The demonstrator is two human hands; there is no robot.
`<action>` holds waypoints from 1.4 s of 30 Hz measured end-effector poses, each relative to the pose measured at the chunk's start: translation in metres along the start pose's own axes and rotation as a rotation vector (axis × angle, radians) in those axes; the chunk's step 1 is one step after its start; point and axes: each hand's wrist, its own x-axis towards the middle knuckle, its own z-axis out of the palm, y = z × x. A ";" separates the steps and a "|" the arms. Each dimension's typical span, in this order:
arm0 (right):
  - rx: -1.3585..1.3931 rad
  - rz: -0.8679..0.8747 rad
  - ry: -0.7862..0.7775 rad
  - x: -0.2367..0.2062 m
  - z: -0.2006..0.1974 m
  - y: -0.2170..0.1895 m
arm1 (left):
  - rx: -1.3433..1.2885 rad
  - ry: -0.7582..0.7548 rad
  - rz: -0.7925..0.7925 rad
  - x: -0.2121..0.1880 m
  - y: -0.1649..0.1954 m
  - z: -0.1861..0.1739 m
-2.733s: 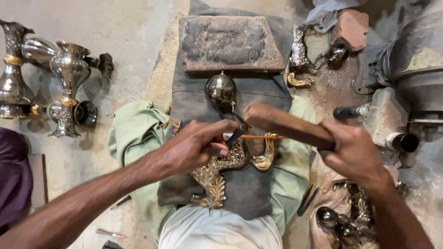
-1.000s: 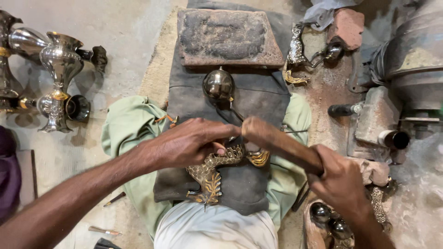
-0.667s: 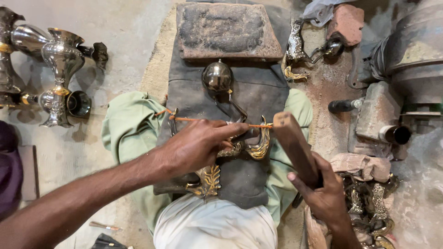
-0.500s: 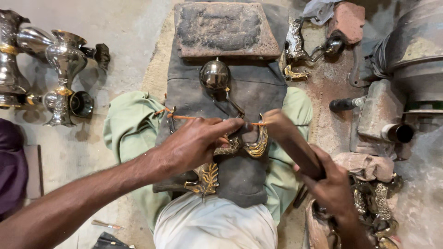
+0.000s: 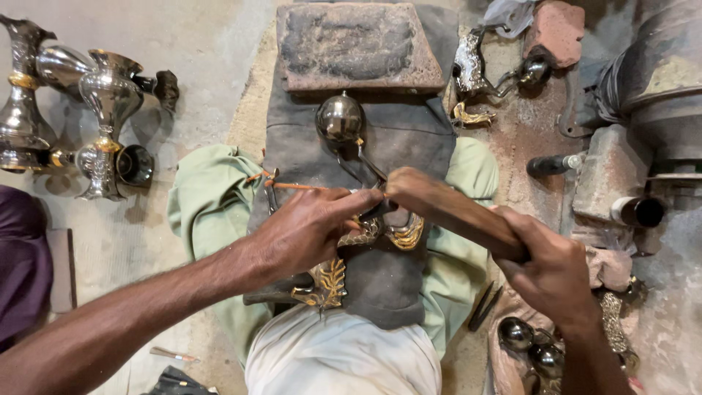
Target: The person sits on the floor holding a brass ornamental piece against a cushion and uses a chisel and wooden mallet to hammer decorative patterns into the metal, repositioning the chisel along the piece between strikes.
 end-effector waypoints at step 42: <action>0.510 0.080 0.226 -0.026 0.048 -0.005 | 0.019 -0.183 0.075 0.025 0.001 -0.013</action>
